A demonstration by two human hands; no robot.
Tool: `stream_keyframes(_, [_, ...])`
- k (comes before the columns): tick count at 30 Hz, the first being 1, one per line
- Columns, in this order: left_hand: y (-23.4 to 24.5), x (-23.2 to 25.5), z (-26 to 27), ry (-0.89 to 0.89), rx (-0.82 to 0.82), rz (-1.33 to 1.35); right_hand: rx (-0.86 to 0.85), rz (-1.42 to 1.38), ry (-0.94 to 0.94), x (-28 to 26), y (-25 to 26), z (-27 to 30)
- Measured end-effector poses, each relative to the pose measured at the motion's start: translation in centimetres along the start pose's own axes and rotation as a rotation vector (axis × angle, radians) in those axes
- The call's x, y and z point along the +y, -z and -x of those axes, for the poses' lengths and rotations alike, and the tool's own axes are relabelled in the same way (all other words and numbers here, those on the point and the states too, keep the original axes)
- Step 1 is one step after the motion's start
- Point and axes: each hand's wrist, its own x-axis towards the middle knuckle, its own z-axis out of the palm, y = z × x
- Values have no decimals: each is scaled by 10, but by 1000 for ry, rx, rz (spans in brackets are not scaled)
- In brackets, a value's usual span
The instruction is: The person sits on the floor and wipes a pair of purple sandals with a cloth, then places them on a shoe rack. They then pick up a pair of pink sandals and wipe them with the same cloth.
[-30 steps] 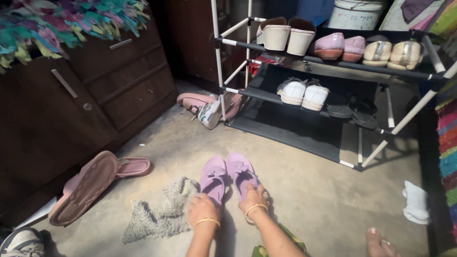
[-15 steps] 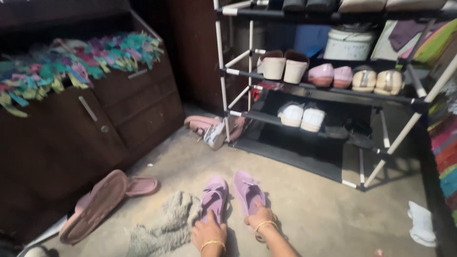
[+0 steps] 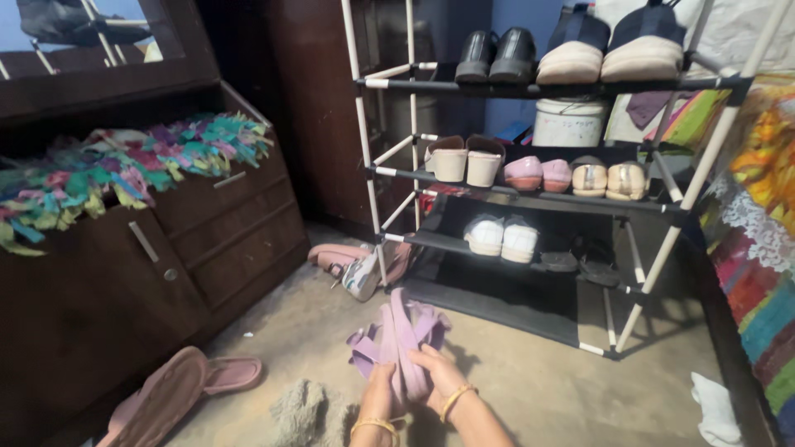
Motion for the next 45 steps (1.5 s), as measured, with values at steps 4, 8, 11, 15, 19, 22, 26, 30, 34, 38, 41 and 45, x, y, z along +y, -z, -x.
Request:
stream_keyframes(4, [-17,43,9,113,14,-145,118,229,190,-26,-17,-11])
stream_keyframes(8, [-47,94,-13,-314,38,-520,199,538,470,-69,-47,-35])
stream_keyframes(11, [-77,161,-30,-382,152,-1034,203,584,463,-128,-76,-54])
stream_keyframes(15, [-120,246,-20,-488,-93,-1160,405,615,148,-226,-107,-69])
stream_keyframes(19, [-164,291,-2,-302,19,-1515,328,937,426,-270,-123,-69])
stream_keyframes(22, [-184,291,-10,-369,126,-1590,520,1149,446,-268,-118,-65])
stream_keyframes(26, [-180,257,-53,-427,174,-1487,677,1289,563,-246,-110,-78])
stream_keyframes(30, [-183,225,-110,-412,165,-1278,762,1278,665,-230,-97,-114])
stream_keyframes(34, [-200,206,-155,-415,157,-1291,816,1198,644,-236,-80,-154])
stream_keyframes(38, [-212,195,-192,-462,149,-1274,888,1137,609,-236,-75,-178])
stream_keyframes(41, [-209,184,-220,-562,147,-1222,905,1123,625,-232,-72,-187])
stream_keyframes(45, [-201,178,-255,-754,122,-1116,863,1156,705,-226,-70,-196])
